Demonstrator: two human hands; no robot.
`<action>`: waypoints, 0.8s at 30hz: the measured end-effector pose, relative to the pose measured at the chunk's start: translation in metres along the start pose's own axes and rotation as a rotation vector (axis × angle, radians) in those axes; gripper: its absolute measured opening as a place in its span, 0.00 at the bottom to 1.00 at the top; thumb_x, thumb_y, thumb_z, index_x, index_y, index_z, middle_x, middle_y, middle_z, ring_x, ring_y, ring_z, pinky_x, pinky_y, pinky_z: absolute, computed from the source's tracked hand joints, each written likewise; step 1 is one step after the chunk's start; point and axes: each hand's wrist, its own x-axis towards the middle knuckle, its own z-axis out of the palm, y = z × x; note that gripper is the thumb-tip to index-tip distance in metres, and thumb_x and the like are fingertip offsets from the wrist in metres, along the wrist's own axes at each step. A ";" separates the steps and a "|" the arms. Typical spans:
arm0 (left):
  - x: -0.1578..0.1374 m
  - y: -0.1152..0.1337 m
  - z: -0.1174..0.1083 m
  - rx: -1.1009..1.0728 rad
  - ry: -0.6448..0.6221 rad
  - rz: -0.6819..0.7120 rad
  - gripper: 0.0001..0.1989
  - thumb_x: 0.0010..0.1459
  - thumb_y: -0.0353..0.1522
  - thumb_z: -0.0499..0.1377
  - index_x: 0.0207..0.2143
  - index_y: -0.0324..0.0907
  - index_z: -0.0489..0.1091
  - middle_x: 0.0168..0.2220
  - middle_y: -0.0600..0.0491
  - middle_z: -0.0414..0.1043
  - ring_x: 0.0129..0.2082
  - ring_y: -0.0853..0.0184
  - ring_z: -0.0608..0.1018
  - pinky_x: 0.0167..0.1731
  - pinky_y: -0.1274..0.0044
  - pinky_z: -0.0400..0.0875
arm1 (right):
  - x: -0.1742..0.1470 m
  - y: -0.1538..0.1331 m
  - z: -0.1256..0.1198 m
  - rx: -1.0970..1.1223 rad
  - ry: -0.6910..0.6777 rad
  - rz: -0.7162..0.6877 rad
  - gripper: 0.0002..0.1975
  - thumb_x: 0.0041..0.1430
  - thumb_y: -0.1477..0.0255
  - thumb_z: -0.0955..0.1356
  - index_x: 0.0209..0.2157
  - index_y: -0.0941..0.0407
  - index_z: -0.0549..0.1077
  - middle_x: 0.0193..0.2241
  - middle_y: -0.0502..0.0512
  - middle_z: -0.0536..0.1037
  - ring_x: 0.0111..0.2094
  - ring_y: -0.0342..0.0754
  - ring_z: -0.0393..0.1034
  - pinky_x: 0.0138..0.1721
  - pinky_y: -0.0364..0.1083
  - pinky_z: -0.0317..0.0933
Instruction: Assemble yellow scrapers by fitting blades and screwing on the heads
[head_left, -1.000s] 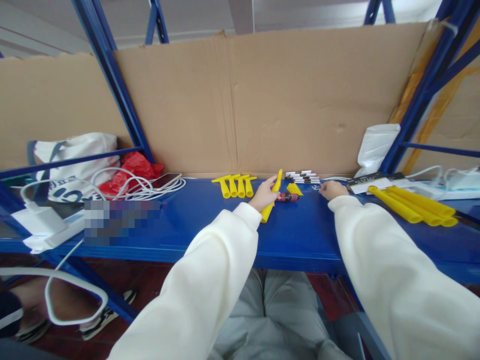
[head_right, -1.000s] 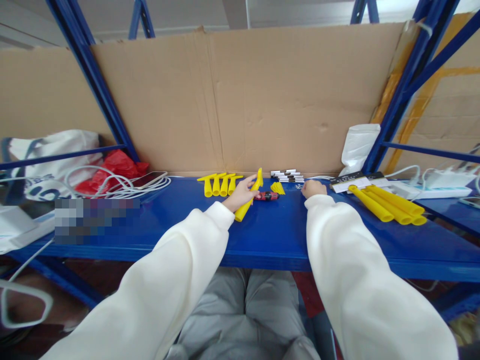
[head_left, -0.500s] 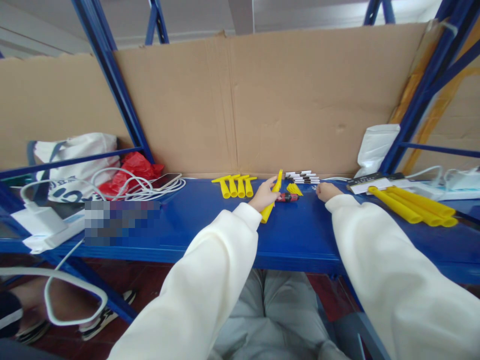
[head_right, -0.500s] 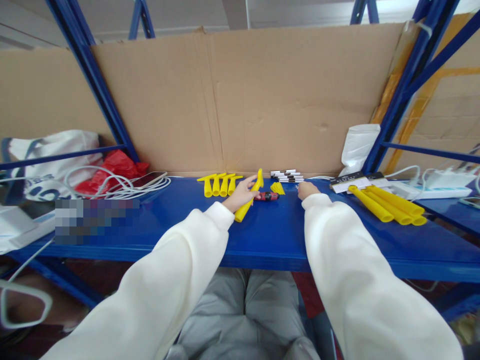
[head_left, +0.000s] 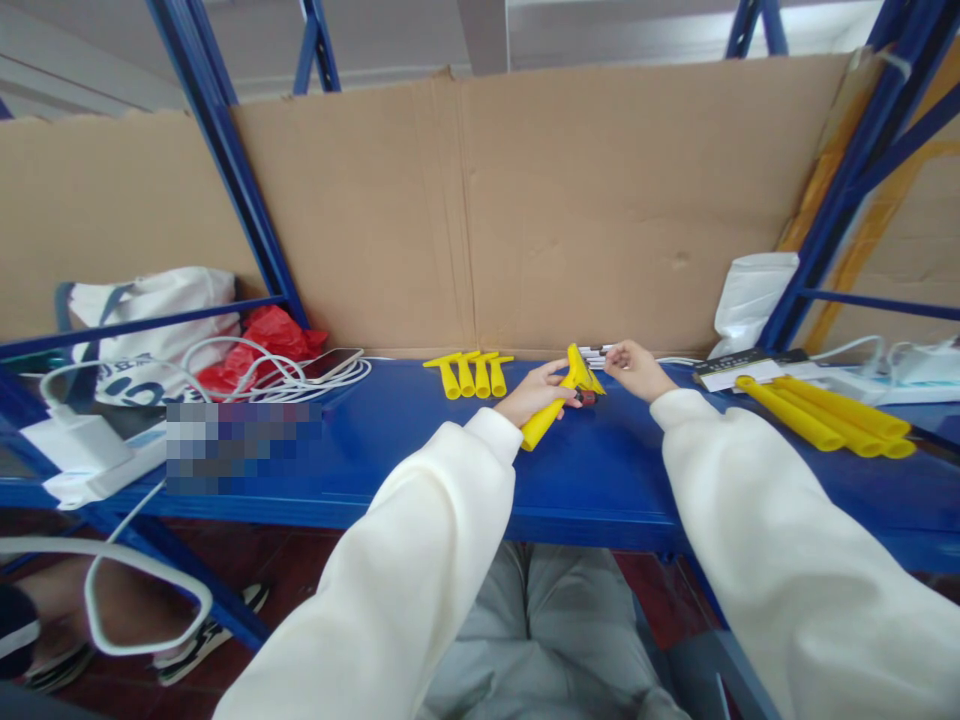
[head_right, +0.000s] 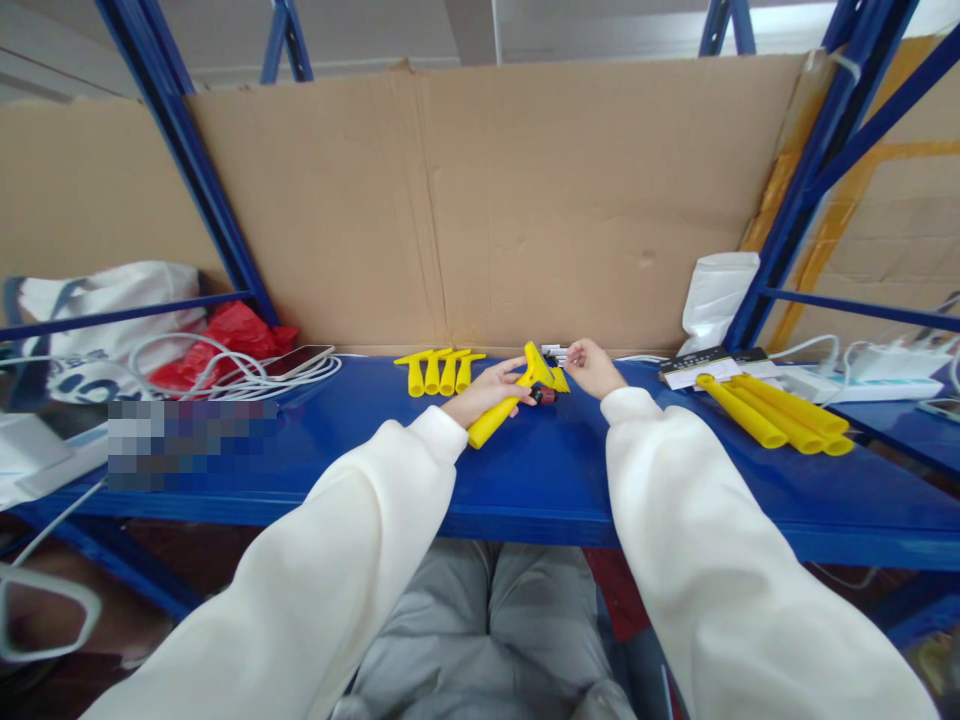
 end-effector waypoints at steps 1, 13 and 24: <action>0.000 0.000 0.000 -0.006 -0.007 0.001 0.39 0.49 0.18 0.59 0.65 0.38 0.56 0.42 0.44 0.77 0.27 0.70 0.79 0.18 0.84 0.66 | 0.000 -0.003 0.003 0.094 0.006 -0.013 0.09 0.48 0.74 0.70 0.29 0.54 0.63 0.27 0.50 0.73 0.30 0.44 0.68 0.42 0.49 0.65; -0.001 0.001 -0.001 0.004 -0.063 0.010 0.41 0.47 0.17 0.60 0.65 0.41 0.57 0.45 0.43 0.76 0.26 0.69 0.79 0.19 0.83 0.68 | -0.007 -0.023 0.014 0.438 -0.101 -0.123 0.22 0.37 0.58 0.77 0.27 0.52 0.65 0.24 0.48 0.73 0.28 0.45 0.68 0.40 0.51 0.67; 0.001 -0.003 -0.004 0.005 -0.082 0.039 0.41 0.47 0.17 0.60 0.64 0.42 0.60 0.46 0.41 0.75 0.26 0.69 0.79 0.19 0.83 0.67 | -0.006 -0.019 0.016 0.416 -0.084 -0.125 0.23 0.36 0.56 0.77 0.28 0.53 0.66 0.26 0.48 0.73 0.28 0.44 0.68 0.39 0.50 0.68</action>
